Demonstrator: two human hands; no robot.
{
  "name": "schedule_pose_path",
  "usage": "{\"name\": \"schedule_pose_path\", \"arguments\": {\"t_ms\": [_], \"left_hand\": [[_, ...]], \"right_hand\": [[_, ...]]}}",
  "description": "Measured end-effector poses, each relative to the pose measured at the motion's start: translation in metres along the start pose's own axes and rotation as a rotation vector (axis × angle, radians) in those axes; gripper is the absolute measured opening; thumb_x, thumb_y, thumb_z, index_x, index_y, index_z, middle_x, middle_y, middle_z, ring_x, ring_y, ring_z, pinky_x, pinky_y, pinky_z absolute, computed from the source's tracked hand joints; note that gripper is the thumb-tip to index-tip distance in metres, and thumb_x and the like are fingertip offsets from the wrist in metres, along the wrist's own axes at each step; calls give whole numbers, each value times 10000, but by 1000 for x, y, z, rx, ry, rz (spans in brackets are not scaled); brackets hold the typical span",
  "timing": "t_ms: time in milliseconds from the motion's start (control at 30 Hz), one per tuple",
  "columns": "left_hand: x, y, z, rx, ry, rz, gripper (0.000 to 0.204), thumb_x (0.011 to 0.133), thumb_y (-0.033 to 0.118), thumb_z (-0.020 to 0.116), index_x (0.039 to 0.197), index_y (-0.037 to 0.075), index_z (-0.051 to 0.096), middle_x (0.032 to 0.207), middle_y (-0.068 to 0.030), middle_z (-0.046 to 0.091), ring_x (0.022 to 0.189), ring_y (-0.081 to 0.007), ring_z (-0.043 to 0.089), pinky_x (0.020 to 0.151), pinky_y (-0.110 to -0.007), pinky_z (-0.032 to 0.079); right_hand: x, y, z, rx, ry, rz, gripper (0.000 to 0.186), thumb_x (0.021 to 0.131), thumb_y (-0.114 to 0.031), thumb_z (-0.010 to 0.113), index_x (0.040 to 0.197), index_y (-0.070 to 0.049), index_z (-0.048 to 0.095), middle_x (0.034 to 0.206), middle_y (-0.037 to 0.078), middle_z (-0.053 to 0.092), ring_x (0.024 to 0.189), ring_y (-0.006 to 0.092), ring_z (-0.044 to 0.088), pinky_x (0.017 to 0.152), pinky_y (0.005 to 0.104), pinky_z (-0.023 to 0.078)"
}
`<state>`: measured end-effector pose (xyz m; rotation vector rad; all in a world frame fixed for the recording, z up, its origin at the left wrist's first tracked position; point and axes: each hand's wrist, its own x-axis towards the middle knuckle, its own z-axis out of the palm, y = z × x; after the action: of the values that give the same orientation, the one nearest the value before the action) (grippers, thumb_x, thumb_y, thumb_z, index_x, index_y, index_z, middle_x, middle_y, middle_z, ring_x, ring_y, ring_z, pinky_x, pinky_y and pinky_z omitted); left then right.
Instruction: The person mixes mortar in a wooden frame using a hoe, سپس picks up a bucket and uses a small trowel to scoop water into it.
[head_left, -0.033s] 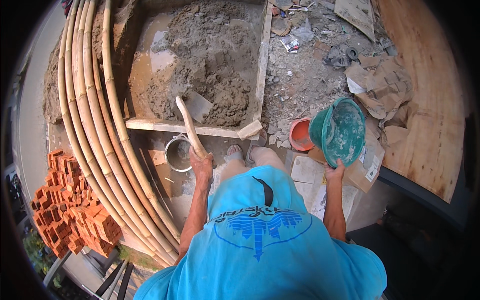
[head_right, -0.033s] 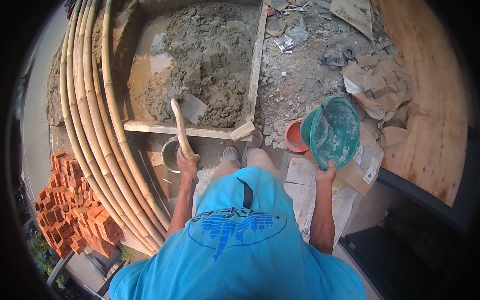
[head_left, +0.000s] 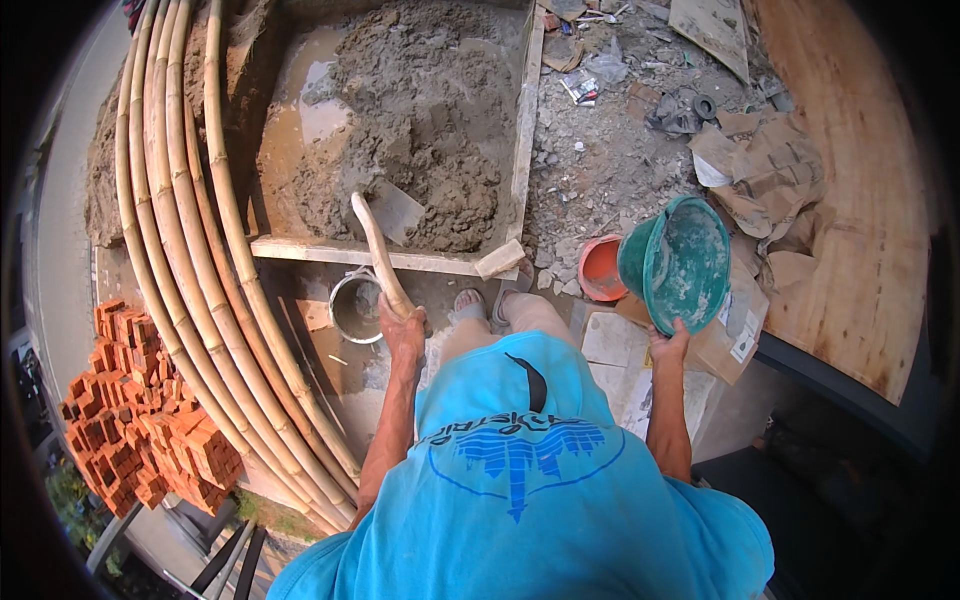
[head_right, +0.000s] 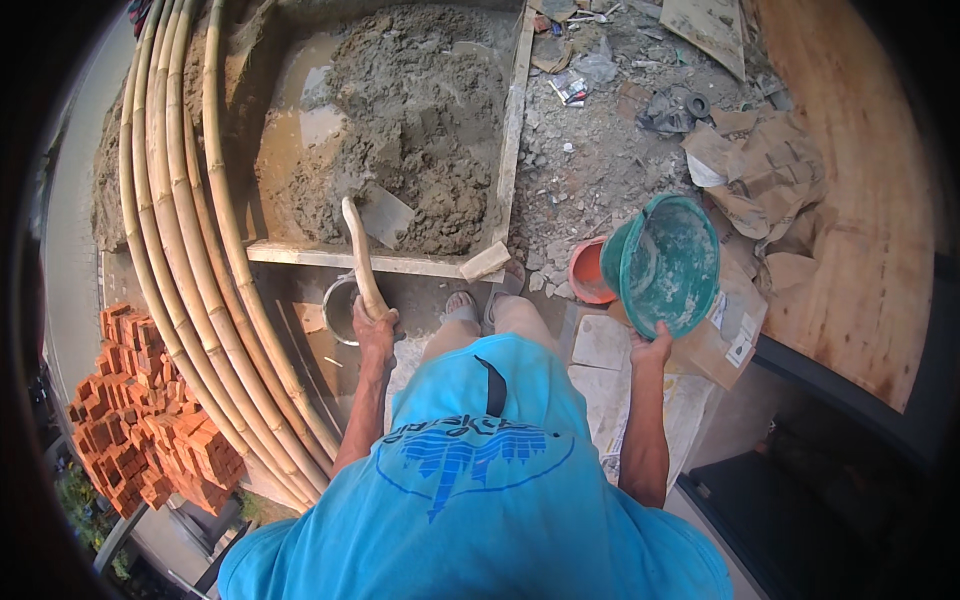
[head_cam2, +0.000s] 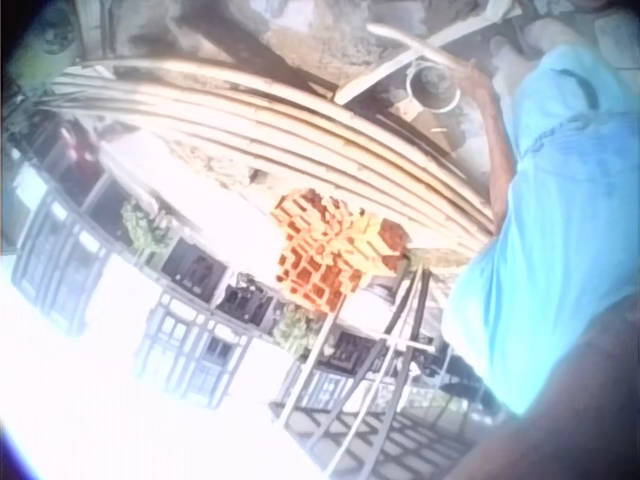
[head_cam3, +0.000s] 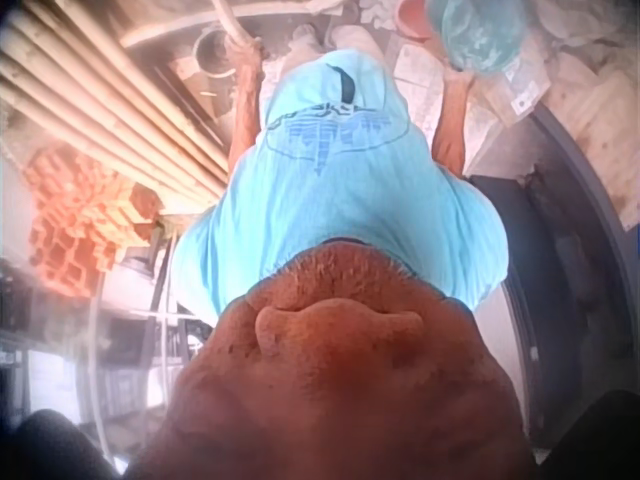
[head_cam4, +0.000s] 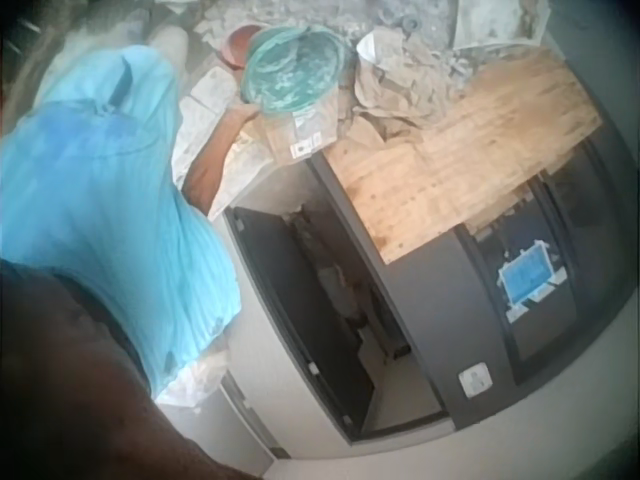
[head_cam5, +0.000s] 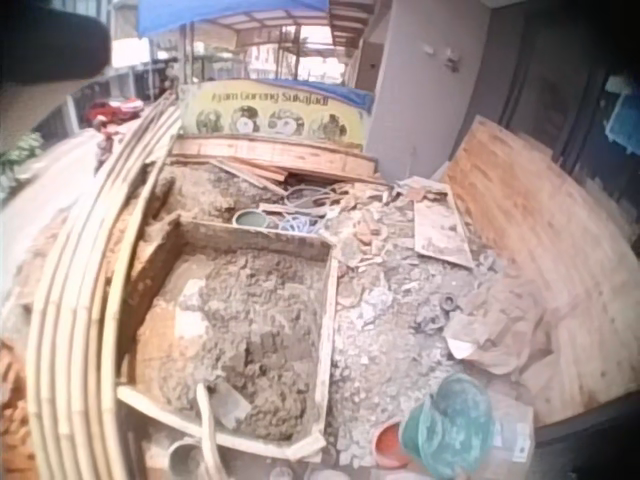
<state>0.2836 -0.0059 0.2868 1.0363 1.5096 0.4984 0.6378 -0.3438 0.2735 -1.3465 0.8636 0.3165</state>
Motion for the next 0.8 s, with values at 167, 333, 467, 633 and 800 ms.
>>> {"name": "schedule_pose_path", "arguments": {"t_ms": [167,333,467,633,800], "left_hand": [[-2,-4,-32,-44,-64,-24,444,706,-59,544,1128,33,442,780,-57,510,559,-141,535,449,-263,475],[1,-1,-65,-93,-31,-89,585,697,-56,548,1263,6,412,765,-73,534,530,-138,513,425,-254,444],[2,-5,-80,-120,-38,-101,612,691,-60,545,1285,4,412,788,-70,548,553,-140,524,429,-260,448],[5,-7,-85,-118,-65,-99,667,696,-47,541,1334,-8,351,778,-64,546,557,-134,519,436,-261,447],[12,-23,-91,-115,-59,-51,616,693,-48,534,1292,-14,394,758,-51,545,537,-121,513,427,-256,442]], "right_hand": [[-10,3,-6,36,20,-15,289,888,-225,514,1159,-126,493,1090,76,568,930,261,562,706,432,494],[-6,-3,-12,101,13,-15,254,905,-238,498,1124,-110,509,1026,71,584,860,242,578,666,401,508],[0,-10,-18,142,27,-14,254,912,-252,490,1113,-99,518,991,69,593,816,237,586,648,390,516],[-11,-12,-15,139,42,-44,283,914,-259,485,1141,-92,510,1045,82,577,858,247,578,689,406,515],[-24,-3,-14,108,99,-37,308,901,-258,500,1169,-105,501,1112,101,545,922,272,555,725,425,504]]}}
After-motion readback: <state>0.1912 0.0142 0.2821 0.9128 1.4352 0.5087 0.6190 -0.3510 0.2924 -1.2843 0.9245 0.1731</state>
